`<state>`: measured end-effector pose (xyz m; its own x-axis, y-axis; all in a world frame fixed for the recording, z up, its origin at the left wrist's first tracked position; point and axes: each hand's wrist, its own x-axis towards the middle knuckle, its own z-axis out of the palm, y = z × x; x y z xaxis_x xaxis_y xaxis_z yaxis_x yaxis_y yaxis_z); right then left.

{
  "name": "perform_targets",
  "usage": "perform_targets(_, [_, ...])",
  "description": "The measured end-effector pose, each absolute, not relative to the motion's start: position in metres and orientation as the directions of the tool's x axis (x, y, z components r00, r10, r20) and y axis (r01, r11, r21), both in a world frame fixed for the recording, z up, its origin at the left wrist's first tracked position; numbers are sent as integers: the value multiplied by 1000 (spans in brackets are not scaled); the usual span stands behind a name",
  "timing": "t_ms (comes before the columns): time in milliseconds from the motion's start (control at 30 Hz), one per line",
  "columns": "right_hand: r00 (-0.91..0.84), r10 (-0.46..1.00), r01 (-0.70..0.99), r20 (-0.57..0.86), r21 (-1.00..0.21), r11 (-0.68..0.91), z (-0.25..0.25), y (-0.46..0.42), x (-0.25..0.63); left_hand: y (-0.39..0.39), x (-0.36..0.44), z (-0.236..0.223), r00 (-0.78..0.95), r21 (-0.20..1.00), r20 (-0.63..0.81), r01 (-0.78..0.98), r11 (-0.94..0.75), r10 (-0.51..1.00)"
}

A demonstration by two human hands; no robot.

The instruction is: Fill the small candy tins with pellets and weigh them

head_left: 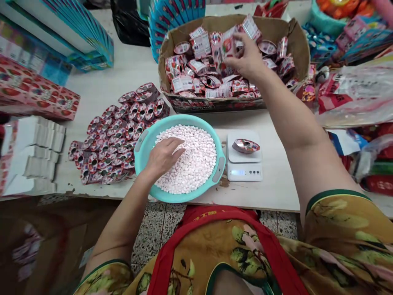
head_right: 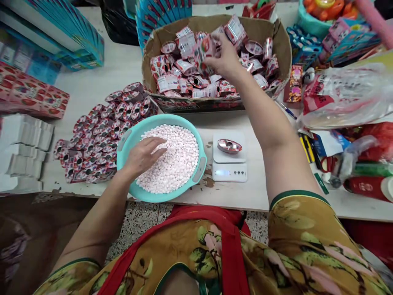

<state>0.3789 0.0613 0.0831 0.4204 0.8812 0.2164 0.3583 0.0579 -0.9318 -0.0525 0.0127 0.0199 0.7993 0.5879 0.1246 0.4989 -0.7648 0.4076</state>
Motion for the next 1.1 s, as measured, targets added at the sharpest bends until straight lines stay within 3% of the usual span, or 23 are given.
perform_targets(100, [443, 840, 81, 313, -947, 310, 93, -30, 381, 0, -52, 30, 795, 414, 177, 474, -777, 580])
perform_targets(167, [549, 742, 4, 384, -889, 457, 83, -106, 375, -6, -49, 36, 791, 429, 202, 459, -778, 577])
perform_targets(200, [629, 697, -21, 343, -889, 457, 72, -144, 369, -9, -44, 39, 791, 439, 212, 448, -779, 574])
perform_targets(300, [831, 553, -135, 59, -943, 305, 29, -243, 343, -12, -19, 49, 811, 458, 230, 398, -795, 538])
perform_targets(367, [848, 512, -257, -138, -951, 169, 0, -290, 322, -12, 8, 56, 849, 457, 226, 341, -822, 478])
perform_targets(433, [861, 460, -286, -218, -955, 83, -22, -319, 303, -13, 39, 62, 892, 451, 206, 278, -848, 402])
perform_targets(600, [935, 344, -15, -81, -982, -189, -52, -331, 283, -34, 119, 56, 970, 458, 26, 202, -866, 240])
perform_targets(767, [958, 284, 121, -21, -873, -473, -73, -322, 299, -63, 168, 33, 983, 538, -146, 171, -826, 109])
perform_targets(833, [961, 264, 213, 77, -816, -537, -73, -324, 305, -63, 165, 31, 972, 689, -102, 224, -690, 213])
perform_targets(933, [872, 205, 478, 445, -681, -555, -53, -323, 303, -49, 131, 41, 879, 971, -63, 164, -175, 473])
perform_targets(1000, [737, 225, 657, 638, -597, -461, -30, -311, 291, -37, 97, 52, 784, 976, -125, -13, 218, 608])
perform_targets(1100, [602, 361, 797, 712, -567, -210, 9, -272, 263, -23, 49, 60, 592, 790, -327, -257, 557, 737])
